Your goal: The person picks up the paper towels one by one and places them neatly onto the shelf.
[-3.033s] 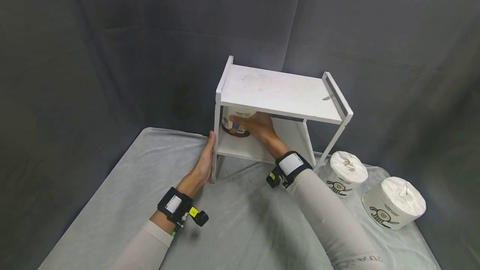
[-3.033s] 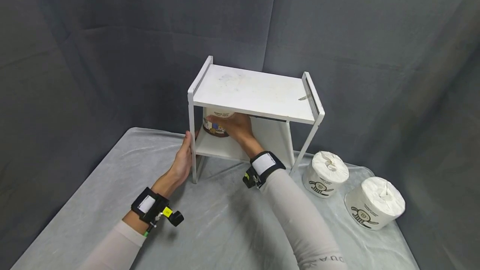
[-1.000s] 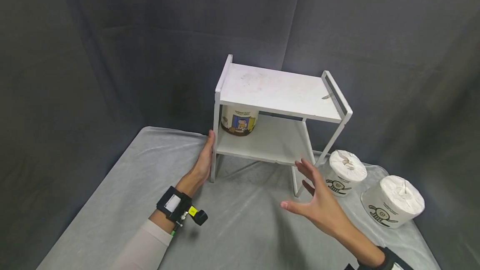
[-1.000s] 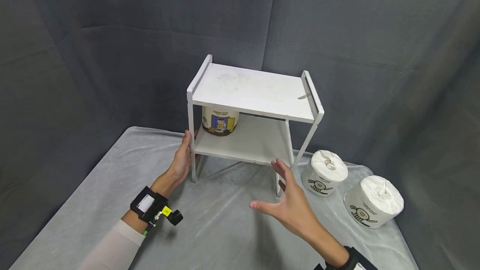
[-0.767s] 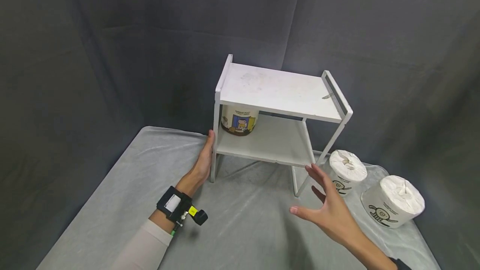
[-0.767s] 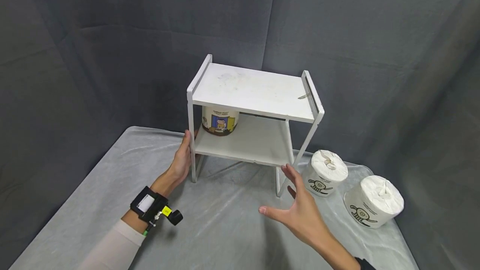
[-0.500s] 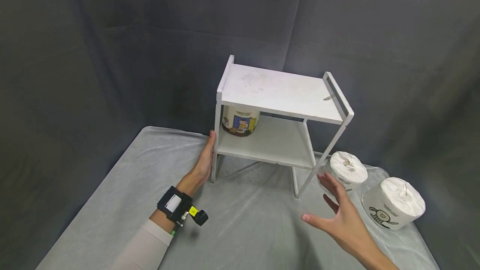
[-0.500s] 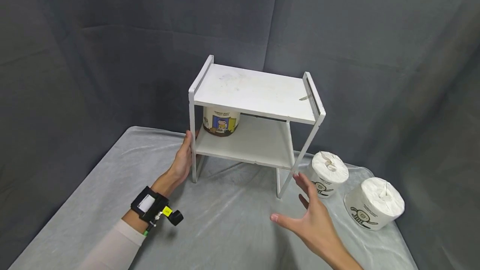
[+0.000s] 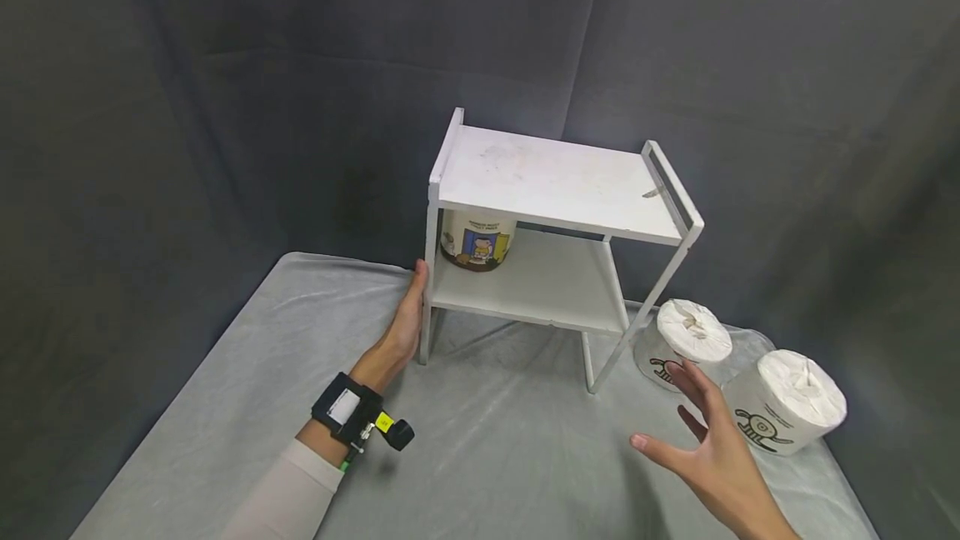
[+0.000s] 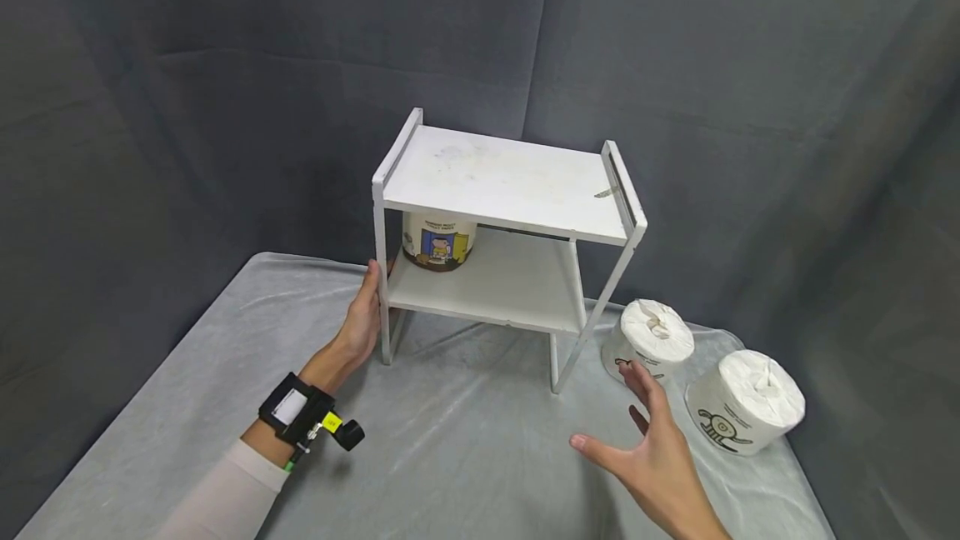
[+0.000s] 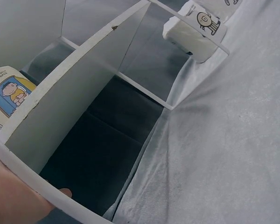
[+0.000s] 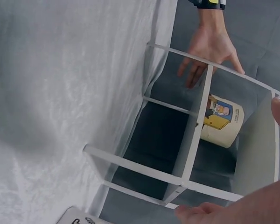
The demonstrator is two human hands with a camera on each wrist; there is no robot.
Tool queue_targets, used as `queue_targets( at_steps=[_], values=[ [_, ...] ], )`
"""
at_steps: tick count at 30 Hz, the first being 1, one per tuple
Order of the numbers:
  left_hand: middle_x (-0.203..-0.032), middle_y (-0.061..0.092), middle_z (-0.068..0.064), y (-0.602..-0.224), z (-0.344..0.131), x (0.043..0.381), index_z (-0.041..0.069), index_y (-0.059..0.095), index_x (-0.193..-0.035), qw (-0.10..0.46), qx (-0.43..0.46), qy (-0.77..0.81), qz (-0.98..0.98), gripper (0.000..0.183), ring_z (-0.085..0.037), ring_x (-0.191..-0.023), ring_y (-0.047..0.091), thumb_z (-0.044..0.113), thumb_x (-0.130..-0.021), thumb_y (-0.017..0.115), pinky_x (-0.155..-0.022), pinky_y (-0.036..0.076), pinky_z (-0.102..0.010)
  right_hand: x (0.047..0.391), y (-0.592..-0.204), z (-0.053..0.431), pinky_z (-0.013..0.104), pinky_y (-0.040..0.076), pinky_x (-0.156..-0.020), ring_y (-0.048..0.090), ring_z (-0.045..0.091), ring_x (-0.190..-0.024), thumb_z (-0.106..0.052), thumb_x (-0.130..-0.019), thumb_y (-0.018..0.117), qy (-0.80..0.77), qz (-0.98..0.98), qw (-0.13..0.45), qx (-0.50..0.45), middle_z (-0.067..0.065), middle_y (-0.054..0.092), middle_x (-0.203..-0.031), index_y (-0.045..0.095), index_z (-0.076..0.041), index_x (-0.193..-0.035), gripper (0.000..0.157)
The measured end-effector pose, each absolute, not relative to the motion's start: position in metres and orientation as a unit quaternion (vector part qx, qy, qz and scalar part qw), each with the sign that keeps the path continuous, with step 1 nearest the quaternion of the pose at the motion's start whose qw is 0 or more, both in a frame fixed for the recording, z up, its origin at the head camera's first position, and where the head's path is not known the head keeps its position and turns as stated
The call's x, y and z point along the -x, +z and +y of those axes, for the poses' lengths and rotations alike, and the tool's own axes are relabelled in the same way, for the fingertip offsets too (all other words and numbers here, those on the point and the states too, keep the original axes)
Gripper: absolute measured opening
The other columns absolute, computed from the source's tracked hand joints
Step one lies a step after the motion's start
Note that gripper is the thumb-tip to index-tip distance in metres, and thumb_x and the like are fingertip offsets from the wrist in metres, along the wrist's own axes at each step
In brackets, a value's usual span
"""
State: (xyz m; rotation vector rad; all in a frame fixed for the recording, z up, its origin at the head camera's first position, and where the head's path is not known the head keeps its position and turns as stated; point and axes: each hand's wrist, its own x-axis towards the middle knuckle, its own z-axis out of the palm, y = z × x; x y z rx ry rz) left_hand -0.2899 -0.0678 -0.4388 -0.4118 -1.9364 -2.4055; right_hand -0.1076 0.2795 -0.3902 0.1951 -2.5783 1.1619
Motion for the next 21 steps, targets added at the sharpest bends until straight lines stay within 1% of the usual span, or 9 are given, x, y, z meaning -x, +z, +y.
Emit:
queue_targets(
  at_steps=[4,8,10,12,14,15,17,19,21],
  values=[
    [-0.166,-0.014,-0.004,-0.441,-0.068,0.290,0.015,-0.010,-0.159,0.011,0.129,-0.770,-0.624,0.088,-0.019,-0.150,-0.013,0.069,-0.095,0.020,-0.119,-0.009,-0.044,0.106,-0.396,0.285,-0.001,0.031,-0.090,0.035,-0.006,-0.131,-0.020,-0.071,0.086,0.397,-0.906,0.146,-0.033,0.017,0.041,-0.150,0.019,-0.007,-0.156,0.109],
    [-0.165,-0.015,-0.005,-0.444,-0.067,0.290,0.013,-0.012,-0.158,0.007,0.128,-0.772,-0.623,0.085,-0.020,-0.149,-0.014,0.064,-0.098,0.018,-0.119,-0.009,-0.044,0.104,-0.402,0.295,-0.003,0.028,-0.089,0.034,0.022,-0.141,-0.024,-0.073,0.085,0.397,-0.908,0.132,0.018,0.021,0.036,-0.153,0.012,-0.003,-0.157,0.113],
    [-0.165,-0.016,-0.005,-0.444,-0.067,0.290,0.013,-0.012,-0.158,0.006,0.128,-0.772,-0.623,0.085,-0.020,-0.149,-0.015,0.064,-0.098,0.019,-0.119,-0.010,-0.044,0.104,-0.404,0.301,0.006,0.031,-0.100,0.030,0.036,-0.141,-0.026,-0.075,0.084,0.402,-0.906,0.124,0.045,0.024,0.032,-0.155,0.007,-0.003,-0.158,0.116],
    [-0.165,-0.017,-0.005,-0.444,-0.066,0.290,0.013,-0.013,-0.158,0.009,0.129,-0.772,-0.623,0.087,-0.020,-0.149,-0.015,0.065,-0.097,0.020,-0.119,-0.010,-0.044,0.105,-0.407,0.306,0.009,0.031,-0.103,0.028,0.038,-0.142,-0.026,-0.075,0.084,0.408,-0.902,0.122,0.071,0.026,0.028,-0.156,0.005,-0.003,-0.158,0.116],
    [-0.165,-0.017,-0.005,-0.443,-0.066,0.291,0.012,-0.013,-0.158,0.014,0.132,-0.772,-0.622,0.088,-0.020,-0.149,-0.015,0.066,-0.097,0.021,-0.119,-0.010,-0.043,0.106,-0.410,0.312,0.028,0.031,-0.113,0.025,0.038,-0.144,-0.027,-0.075,0.084,0.415,-0.896,0.127,0.097,0.027,0.025,-0.158,0.004,-0.003,-0.158,0.117],
    [-0.165,-0.016,-0.005,-0.442,-0.066,0.291,0.011,-0.012,-0.158,0.017,0.133,-0.773,-0.621,0.089,-0.020,-0.149,-0.015,0.066,-0.097,0.021,-0.119,-0.010,-0.043,0.106,-0.411,0.315,0.033,0.029,-0.115,0.024,0.038,-0.144,-0.026,-0.075,0.084,0.419,-0.892,0.132,0.109,0.027,0.024,-0.158,0.004,-0.003,-0.158,0.117],
    [-0.165,-0.016,-0.005,-0.441,-0.066,0.291,0.011,-0.012,-0.158,0.019,0.131,-0.773,-0.621,0.089,-0.020,-0.149,-0.014,0.066,-0.097,0.022,-0.119,-0.009,-0.042,0.107,-0.415,0.320,0.034,0.026,-0.117,0.023,0.037,-0.145,-0.025,-0.075,0.084,0.426,-0.884,0.144,0.131,0.026,0.021,-0.159,0.003,-0.004,-0.158,0.118],
    [-0.165,-0.017,-0.006,-0.440,-0.067,0.290,0.010,-0.012,-0.158,0.016,0.129,-0.772,-0.622,0.090,-0.020,-0.149,-0.015,0.067,-0.097,0.022,-0.119,-0.010,-0.041,0.108,-0.418,0.326,0.042,0.023,-0.117,0.022,0.036,-0.145,-0.024,-0.075,0.084,0.433,-0.876,0.151,0.152,0.026,0.019,-0.160,0.001,-0.004,-0.158,0.119],
    [-0.165,-0.017,-0.007,-0.439,-0.068,0.289,0.009,-0.012,-0.157,0.014,0.127,-0.771,-0.624,0.092,-0.021,-0.149,-0.015,0.068,-0.096,0.022,-0.119,-0.010,-0.042,0.108,-0.421,0.332,0.040,0.021,-0.118,0.020,0.036,-0.146,-0.023,-0.076,0.083,0.442,-0.868,0.150,0.168,0.025,0.016,-0.161,-0.002,-0.005,-0.158,0.120]
  ],
)
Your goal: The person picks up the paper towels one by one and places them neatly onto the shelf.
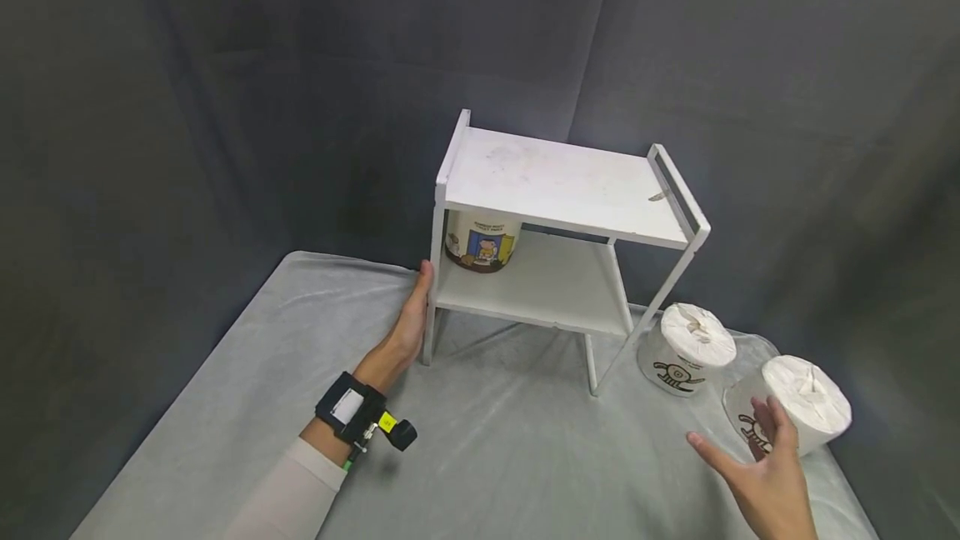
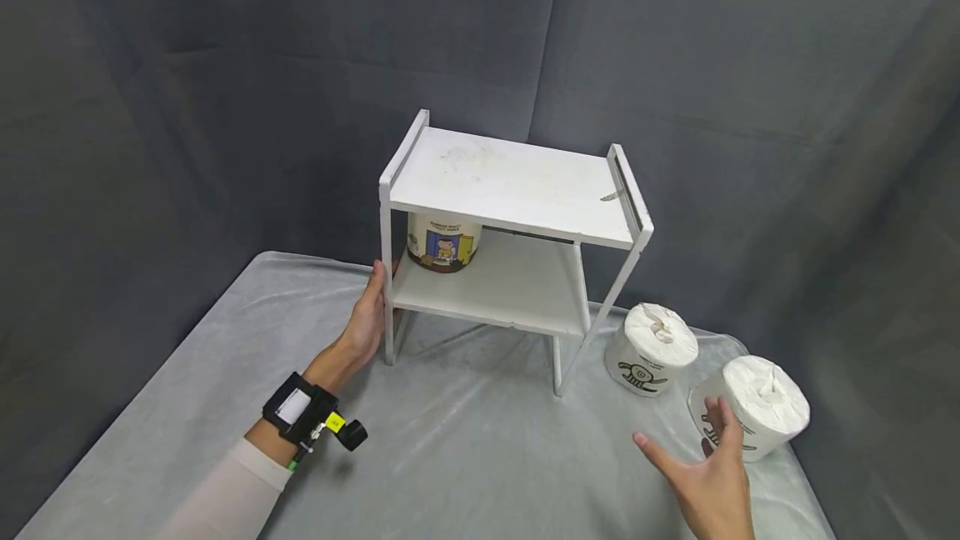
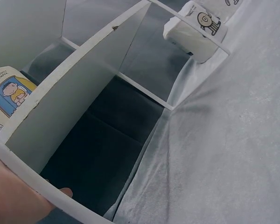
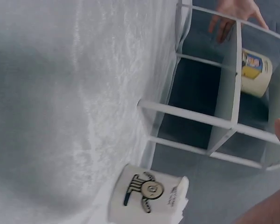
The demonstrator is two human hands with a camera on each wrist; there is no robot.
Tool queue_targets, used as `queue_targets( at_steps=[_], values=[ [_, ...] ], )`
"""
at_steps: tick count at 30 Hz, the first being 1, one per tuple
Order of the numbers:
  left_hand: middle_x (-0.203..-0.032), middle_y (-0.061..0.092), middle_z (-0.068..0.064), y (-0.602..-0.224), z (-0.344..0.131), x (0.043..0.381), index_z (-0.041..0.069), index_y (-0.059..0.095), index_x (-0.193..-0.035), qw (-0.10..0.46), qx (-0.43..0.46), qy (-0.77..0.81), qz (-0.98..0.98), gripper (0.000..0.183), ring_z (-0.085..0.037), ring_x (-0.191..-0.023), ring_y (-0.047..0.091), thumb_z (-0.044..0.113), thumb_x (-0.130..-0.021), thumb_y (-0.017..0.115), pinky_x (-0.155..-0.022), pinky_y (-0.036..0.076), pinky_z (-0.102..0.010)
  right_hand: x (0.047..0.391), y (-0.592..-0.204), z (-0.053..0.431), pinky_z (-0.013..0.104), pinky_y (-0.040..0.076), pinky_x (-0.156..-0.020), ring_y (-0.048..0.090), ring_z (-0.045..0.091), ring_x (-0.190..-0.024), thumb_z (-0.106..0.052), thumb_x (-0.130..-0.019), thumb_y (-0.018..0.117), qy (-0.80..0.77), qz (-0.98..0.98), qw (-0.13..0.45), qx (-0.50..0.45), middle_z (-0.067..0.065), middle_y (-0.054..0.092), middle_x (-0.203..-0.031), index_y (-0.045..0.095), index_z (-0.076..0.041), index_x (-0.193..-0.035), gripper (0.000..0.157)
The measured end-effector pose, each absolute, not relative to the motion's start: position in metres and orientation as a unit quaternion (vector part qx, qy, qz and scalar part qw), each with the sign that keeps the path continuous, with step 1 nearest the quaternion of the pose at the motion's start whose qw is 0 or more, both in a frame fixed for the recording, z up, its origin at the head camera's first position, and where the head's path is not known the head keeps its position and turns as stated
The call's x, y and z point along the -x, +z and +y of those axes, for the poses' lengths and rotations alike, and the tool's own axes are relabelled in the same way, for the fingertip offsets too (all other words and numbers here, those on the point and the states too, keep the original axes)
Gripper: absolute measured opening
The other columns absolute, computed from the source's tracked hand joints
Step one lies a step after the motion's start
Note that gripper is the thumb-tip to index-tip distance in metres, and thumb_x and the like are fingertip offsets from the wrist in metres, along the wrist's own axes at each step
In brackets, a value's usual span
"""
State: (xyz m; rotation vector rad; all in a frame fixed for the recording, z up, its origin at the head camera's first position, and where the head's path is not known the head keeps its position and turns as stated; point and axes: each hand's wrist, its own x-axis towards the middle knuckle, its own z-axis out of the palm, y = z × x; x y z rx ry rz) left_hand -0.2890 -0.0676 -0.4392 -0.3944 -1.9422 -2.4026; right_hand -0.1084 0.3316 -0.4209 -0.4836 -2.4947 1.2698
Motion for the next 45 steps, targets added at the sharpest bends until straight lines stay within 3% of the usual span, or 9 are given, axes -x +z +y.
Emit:
queue_targets(
  at_steps=[6,12,18,23,30,34,45],
  values=[
    [-0.165,-0.017,-0.009,-0.439,-0.069,0.287,0.007,-0.013,-0.157,0.011,0.126,-0.769,-0.626,0.092,-0.022,-0.149,-0.016,0.067,-0.097,0.022,-0.119,-0.010,-0.043,0.108,-0.429,0.347,0.058,0.021,-0.114,0.015,0.041,-0.146,-0.025,-0.079,0.081,0.455,-0.856,0.149,0.196,0.030,0.009,-0.160,-0.009,-0.002,-0.157,0.121],
    [-0.165,-0.017,-0.009,-0.440,-0.069,0.286,0.008,-0.012,-0.157,0.014,0.126,-0.770,-0.626,0.088,-0.022,-0.149,-0.015,0.064,-0.098,0.021,-0.119,-0.010,-0.043,0.107,-0.439,0.359,0.057,0.020,-0.115,0.013,0.040,-0.147,-0.024,-0.078,0.081,0.453,-0.843,0.175,0.231,0.030,0.008,-0.160,-0.007,0.000,-0.157,0.120],
    [-0.165,-0.016,-0.006,-0.443,-0.068,0.288,0.010,-0.012,-0.158,0.007,0.126,-0.767,-0.629,0.087,-0.020,-0.149,-0.015,0.064,-0.098,0.020,-0.119,-0.010,-0.043,0.108,-0.447,0.376,0.060,0.018,-0.114,0.010,0.043,-0.147,-0.033,-0.079,0.079,0.461,-0.816,0.171,0.302,0.032,0.003,-0.160,-0.011,0.000,-0.156,0.123],
    [-0.165,-0.017,-0.005,-0.442,-0.067,0.290,0.012,-0.014,-0.158,0.022,0.149,-0.770,-0.620,0.087,-0.020,-0.149,-0.015,0.065,-0.098,0.020,-0.119,-0.010,-0.043,0.108,-0.451,0.389,0.059,0.015,-0.116,0.012,0.047,-0.145,-0.035,-0.077,0.080,0.443,-0.818,0.181,0.318,0.033,0.006,-0.159,-0.006,0.002,-0.156,0.122],
    [-0.165,-0.017,-0.005,-0.439,-0.068,0.290,0.010,-0.013,-0.158,0.019,0.139,-0.763,-0.631,0.093,-0.019,-0.149,-0.015,0.070,-0.094,0.021,-0.119,-0.010,-0.042,0.112,-0.458,0.404,0.053,0.009,-0.118,0.007,0.045,-0.145,-0.037,-0.077,0.080,0.452,-0.800,0.183,0.349,0.029,-0.001,-0.161,-0.014,-0.002,-0.155,0.127],
    [-0.165,-0.017,-0.005,-0.437,-0.068,0.290,0.010,-0.012,-0.158,0.017,0.137,-0.760,-0.635,0.091,-0.021,-0.149,-0.015,0.068,-0.096,0.019,-0.119,-0.009,-0.042,0.113,-0.460,0.413,0.051,0.007,-0.119,0.006,0.044,-0.145,-0.039,-0.078,0.078,0.463,-0.793,0.170,0.357,0.029,-0.003,-0.161,-0.017,-0.003,-0.155,0.127],
    [-0.165,-0.017,-0.007,-0.440,-0.069,0.290,0.008,-0.012,-0.157,0.016,0.134,-0.762,-0.633,0.087,-0.021,-0.149,-0.016,0.064,-0.098,0.019,-0.119,-0.010,-0.044,0.120,-0.464,0.439,0.061,0.015,-0.114,0.011,0.054,-0.141,-0.056,-0.075,0.074,0.412,-0.809,0.115,0.403,0.034,-0.004,-0.159,-0.018,0.001,-0.153,0.133]
  ],
)
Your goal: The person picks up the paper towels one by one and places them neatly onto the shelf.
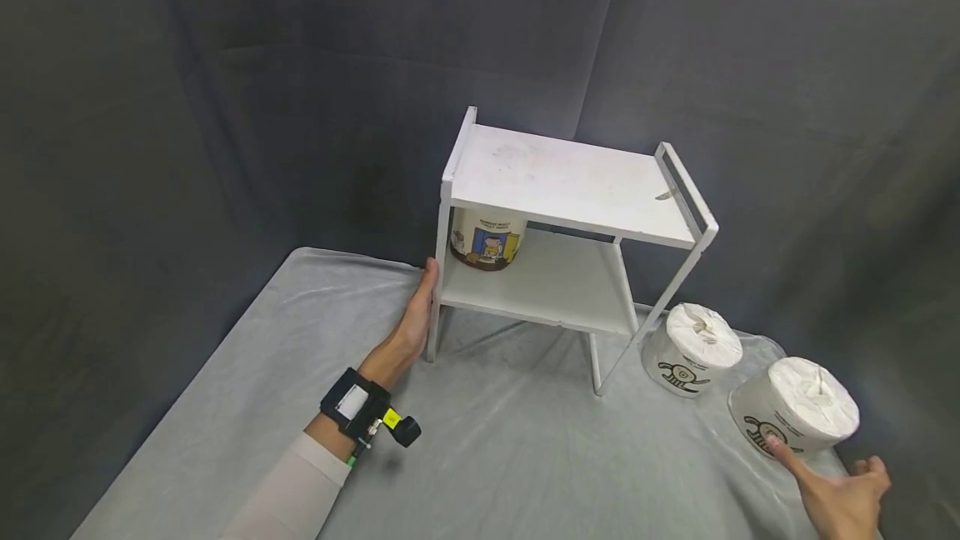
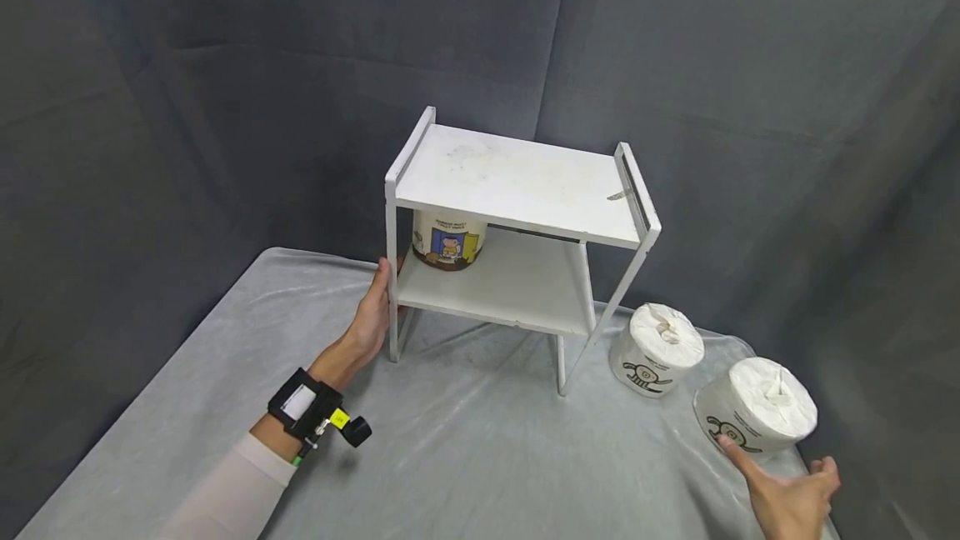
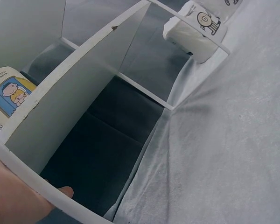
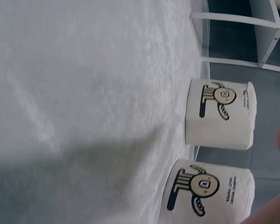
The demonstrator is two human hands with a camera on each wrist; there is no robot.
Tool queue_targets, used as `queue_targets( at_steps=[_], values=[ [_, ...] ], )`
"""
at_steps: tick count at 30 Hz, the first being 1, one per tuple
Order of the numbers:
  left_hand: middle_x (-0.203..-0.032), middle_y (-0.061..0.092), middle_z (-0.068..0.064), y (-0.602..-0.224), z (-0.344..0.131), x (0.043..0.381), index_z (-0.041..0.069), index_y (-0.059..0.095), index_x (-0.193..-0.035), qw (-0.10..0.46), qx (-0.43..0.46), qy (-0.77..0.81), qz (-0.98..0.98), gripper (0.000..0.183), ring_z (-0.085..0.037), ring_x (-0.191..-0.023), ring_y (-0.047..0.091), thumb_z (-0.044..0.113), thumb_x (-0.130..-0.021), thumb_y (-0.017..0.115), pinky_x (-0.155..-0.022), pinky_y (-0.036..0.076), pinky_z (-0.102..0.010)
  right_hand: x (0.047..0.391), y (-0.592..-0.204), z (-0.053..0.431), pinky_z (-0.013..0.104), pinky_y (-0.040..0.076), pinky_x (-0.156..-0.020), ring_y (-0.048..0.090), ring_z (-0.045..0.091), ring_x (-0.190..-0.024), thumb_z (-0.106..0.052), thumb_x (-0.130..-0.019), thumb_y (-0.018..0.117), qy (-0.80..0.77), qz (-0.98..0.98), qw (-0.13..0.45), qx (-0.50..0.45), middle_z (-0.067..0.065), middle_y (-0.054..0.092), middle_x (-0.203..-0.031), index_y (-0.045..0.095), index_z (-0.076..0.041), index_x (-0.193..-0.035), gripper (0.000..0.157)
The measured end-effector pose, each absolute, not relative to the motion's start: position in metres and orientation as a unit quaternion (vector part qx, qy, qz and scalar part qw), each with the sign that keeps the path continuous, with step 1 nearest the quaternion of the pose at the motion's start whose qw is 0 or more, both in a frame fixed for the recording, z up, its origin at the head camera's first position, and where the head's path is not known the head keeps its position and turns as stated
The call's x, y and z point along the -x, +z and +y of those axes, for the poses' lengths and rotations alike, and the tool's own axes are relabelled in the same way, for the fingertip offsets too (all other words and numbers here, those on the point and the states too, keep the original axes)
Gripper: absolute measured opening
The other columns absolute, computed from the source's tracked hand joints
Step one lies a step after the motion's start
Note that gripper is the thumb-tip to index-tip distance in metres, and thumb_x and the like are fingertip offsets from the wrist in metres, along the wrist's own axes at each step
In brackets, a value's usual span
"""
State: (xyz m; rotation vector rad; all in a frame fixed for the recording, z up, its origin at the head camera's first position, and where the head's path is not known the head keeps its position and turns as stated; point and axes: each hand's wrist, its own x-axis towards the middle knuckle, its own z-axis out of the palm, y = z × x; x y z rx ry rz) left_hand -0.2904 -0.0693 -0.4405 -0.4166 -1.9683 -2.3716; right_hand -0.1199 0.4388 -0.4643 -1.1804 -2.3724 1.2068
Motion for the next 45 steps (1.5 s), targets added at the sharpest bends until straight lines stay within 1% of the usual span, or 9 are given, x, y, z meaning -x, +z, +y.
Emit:
queue_targets(
  at_steps=[7,12,17,21,27,33,38,41,45],
  values=[
    [-0.165,-0.018,-0.010,-0.442,-0.068,0.288,0.008,-0.012,-0.157,0.027,0.150,-0.768,-0.621,0.095,-0.026,-0.149,-0.018,0.070,-0.095,0.023,-0.117,-0.014,-0.049,0.122,-0.468,0.450,0.063,0.017,-0.113,0.012,0.055,-0.141,-0.061,-0.074,0.073,0.411,-0.807,0.087,0.414,0.032,-0.006,-0.160,-0.020,0.002,-0.152,0.137],
    [-0.165,-0.017,-0.006,-0.442,-0.067,0.290,0.010,-0.012,-0.158,0.016,0.140,-0.765,-0.629,0.093,-0.022,-0.149,-0.017,0.070,-0.095,0.022,-0.118,-0.011,-0.045,0.128,-0.471,0.455,0.061,0.019,-0.113,0.017,0.056,-0.139,-0.059,-0.075,0.073,0.407,-0.816,0.097,0.399,0.036,-0.002,-0.158,-0.018,0.005,-0.152,0.135],
    [-0.165,-0.018,-0.004,-0.441,-0.069,0.290,0.011,-0.014,-0.158,0.008,0.136,-0.766,-0.629,0.084,-0.019,-0.149,-0.017,0.062,-0.099,0.018,-0.118,-0.011,-0.043,0.134,-0.474,0.461,0.059,0.016,-0.115,0.014,0.055,-0.140,-0.056,-0.076,0.074,0.424,-0.811,0.104,0.390,0.037,-0.003,-0.158,-0.019,0.005,-0.151,0.134],
    [-0.165,-0.018,-0.004,-0.441,-0.069,0.290,0.012,-0.013,-0.158,0.014,0.138,-0.771,-0.622,0.087,-0.018,-0.149,-0.016,0.064,-0.098,0.020,-0.119,-0.010,-0.042,0.139,-0.477,0.466,0.058,0.016,-0.116,0.014,0.053,-0.141,-0.054,-0.076,0.075,0.436,-0.806,0.113,0.385,0.037,-0.004,-0.158,-0.019,0.004,-0.152,0.134],
    [-0.165,-0.017,-0.005,-0.439,-0.068,0.290,0.012,-0.013,-0.158,0.022,0.142,-0.771,-0.620,0.091,-0.019,-0.149,-0.016,0.068,-0.095,0.022,-0.119,-0.010,-0.043,0.149,-0.480,0.474,0.054,0.014,-0.117,0.012,0.047,-0.145,-0.052,-0.074,0.078,0.460,-0.792,0.122,0.382,0.030,-0.002,-0.161,-0.016,0.001,-0.154,0.134],
    [-0.165,-0.018,-0.005,-0.438,-0.069,0.290,0.011,-0.014,-0.158,0.020,0.143,-0.768,-0.624,0.091,-0.019,-0.149,-0.016,0.068,-0.096,0.021,-0.118,-0.011,-0.043,0.159,-0.482,0.477,0.052,0.016,-0.118,0.017,0.042,-0.144,-0.048,-0.072,0.081,0.465,-0.791,0.140,0.373,0.027,0.006,-0.161,-0.005,0.000,-0.156,0.130],
    [-0.165,-0.018,-0.005,-0.441,-0.070,0.291,0.011,-0.013,-0.158,0.016,0.139,-0.771,-0.621,0.090,-0.019,-0.149,-0.016,0.067,-0.096,0.022,-0.119,-0.010,-0.043,0.164,-0.484,0.479,0.055,0.019,-0.116,0.022,0.044,-0.141,-0.050,-0.072,0.081,0.456,-0.797,0.140,0.371,0.030,0.009,-0.159,-0.005,0.002,-0.156,0.131],
    [-0.165,-0.017,-0.005,-0.441,-0.070,0.291,0.012,-0.013,-0.158,0.016,0.139,-0.773,-0.619,0.089,-0.019,-0.149,-0.016,0.067,-0.097,0.022,-0.119,-0.010,-0.042,0.168,-0.486,0.481,0.055,0.026,-0.113,0.032,0.040,-0.134,-0.049,-0.073,0.080,0.446,-0.804,0.146,0.365,0.029,0.024,-0.154,0.007,0.001,-0.157,0.123],
    [-0.165,-0.017,-0.004,-0.441,-0.069,0.291,0.013,-0.013,-0.158,0.012,0.137,-0.774,-0.619,0.090,-0.018,-0.149,-0.016,0.068,-0.096,0.023,-0.118,-0.010,-0.042,0.174,-0.491,0.485,0.052,0.035,-0.106,0.040,0.035,-0.118,-0.050,-0.072,0.080,0.431,-0.813,0.148,0.362,0.022,0.040,-0.138,0.019,0.000,-0.155,0.115]
  ],
)
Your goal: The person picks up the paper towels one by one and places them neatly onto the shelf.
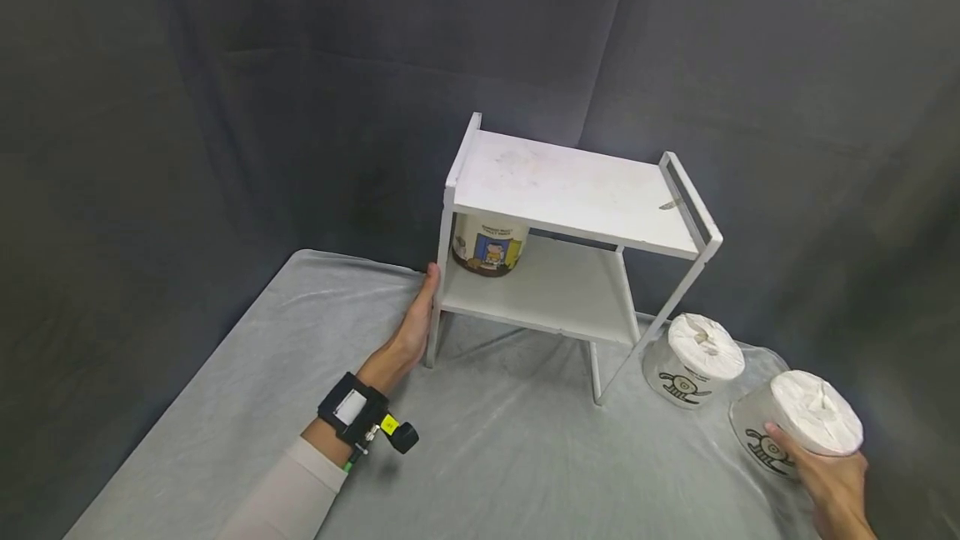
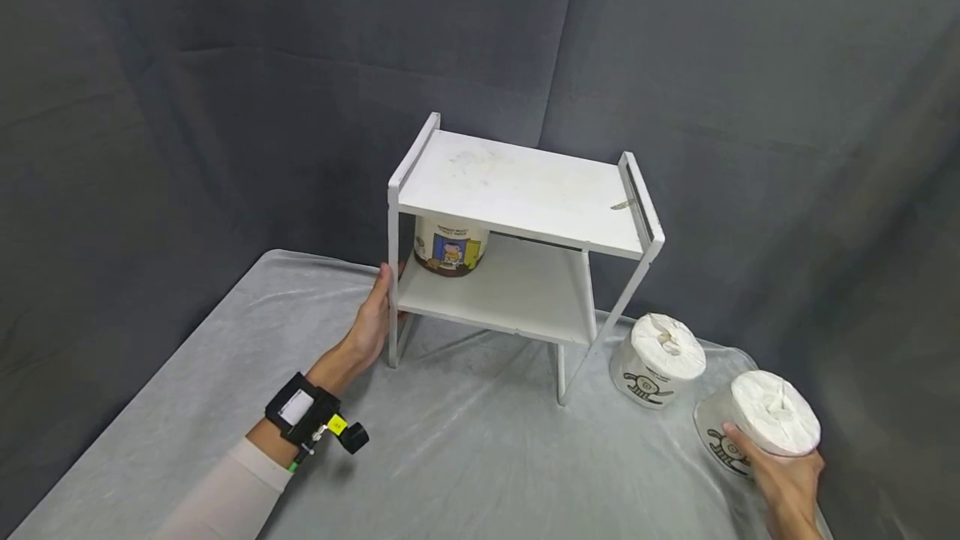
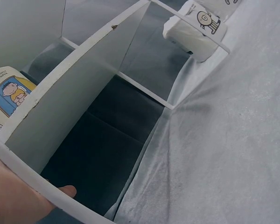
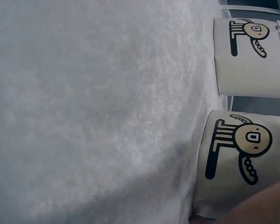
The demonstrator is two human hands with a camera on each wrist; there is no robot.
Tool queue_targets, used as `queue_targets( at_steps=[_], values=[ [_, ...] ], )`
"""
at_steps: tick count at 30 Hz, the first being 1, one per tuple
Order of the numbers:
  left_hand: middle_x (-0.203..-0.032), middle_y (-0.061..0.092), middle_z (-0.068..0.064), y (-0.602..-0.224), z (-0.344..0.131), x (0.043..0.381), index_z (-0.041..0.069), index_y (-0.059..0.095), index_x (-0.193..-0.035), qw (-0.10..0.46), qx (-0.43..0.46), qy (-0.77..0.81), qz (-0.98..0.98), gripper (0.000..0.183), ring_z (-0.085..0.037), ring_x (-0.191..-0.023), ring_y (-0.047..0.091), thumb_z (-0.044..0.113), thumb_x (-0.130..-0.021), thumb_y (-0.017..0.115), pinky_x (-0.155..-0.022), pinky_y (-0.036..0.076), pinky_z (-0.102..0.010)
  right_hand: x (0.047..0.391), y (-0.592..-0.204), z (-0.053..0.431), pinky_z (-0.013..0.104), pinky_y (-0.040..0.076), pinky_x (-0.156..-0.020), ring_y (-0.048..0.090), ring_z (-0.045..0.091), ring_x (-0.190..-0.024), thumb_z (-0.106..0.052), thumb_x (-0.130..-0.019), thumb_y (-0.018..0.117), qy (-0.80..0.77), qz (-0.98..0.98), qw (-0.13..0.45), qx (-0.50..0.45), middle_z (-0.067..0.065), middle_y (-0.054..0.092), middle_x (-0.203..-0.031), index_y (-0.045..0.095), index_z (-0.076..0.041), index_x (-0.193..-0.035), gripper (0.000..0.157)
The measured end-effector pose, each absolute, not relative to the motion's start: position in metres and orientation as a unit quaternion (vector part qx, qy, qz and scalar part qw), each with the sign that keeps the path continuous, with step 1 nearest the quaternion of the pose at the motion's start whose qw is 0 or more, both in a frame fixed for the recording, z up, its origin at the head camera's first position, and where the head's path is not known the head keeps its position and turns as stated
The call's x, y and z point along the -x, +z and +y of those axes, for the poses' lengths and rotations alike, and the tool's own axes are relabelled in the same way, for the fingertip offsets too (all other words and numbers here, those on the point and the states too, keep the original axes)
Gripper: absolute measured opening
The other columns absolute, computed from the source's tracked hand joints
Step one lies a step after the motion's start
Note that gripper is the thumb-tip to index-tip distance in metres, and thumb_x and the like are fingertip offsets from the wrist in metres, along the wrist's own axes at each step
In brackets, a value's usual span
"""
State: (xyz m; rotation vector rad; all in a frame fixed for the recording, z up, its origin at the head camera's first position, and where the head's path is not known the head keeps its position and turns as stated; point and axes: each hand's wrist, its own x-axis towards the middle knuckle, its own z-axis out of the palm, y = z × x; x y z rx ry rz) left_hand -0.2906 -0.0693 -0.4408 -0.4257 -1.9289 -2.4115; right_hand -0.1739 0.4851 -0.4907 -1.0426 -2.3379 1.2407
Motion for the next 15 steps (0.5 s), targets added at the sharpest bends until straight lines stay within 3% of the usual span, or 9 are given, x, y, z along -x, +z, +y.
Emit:
queue_targets(
  at_steps=[9,15],
  values=[
    [-0.165,-0.016,-0.003,-0.4419,-0.0682,0.2906,0.014,-0.012,-0.158,0.007,0.137,-0.770,-0.623,0.090,-0.018,-0.149,-0.015,0.068,-0.096,0.021,-0.118,-0.010,-0.043,0.1790,-0.4974,0.4899,0.041,0.036,-0.104,0.044,0.025,-0.108,-0.049,-0.070,0.083,0.427,-0.808,0.165,0.369,0.015,0.045,-0.128,0.026,-0.002,-0.154,0.112],
    [-0.165,-0.016,-0.003,-0.4412,-0.0679,0.2906,0.013,-0.012,-0.158,0.010,0.132,-0.770,-0.625,0.092,-0.017,-0.149,-0.015,0.070,-0.095,0.022,-0.118,-0.010,-0.042,0.1832,-0.4974,0.4905,0.028,0.037,-0.096,0.044,0.002,-0.091,-0.047,-0.067,0.085,0.434,-0.800,0.189,0.369,-0.006,0.049,-0.110,0.036,-0.009,-0.150,0.104]
  ],
)
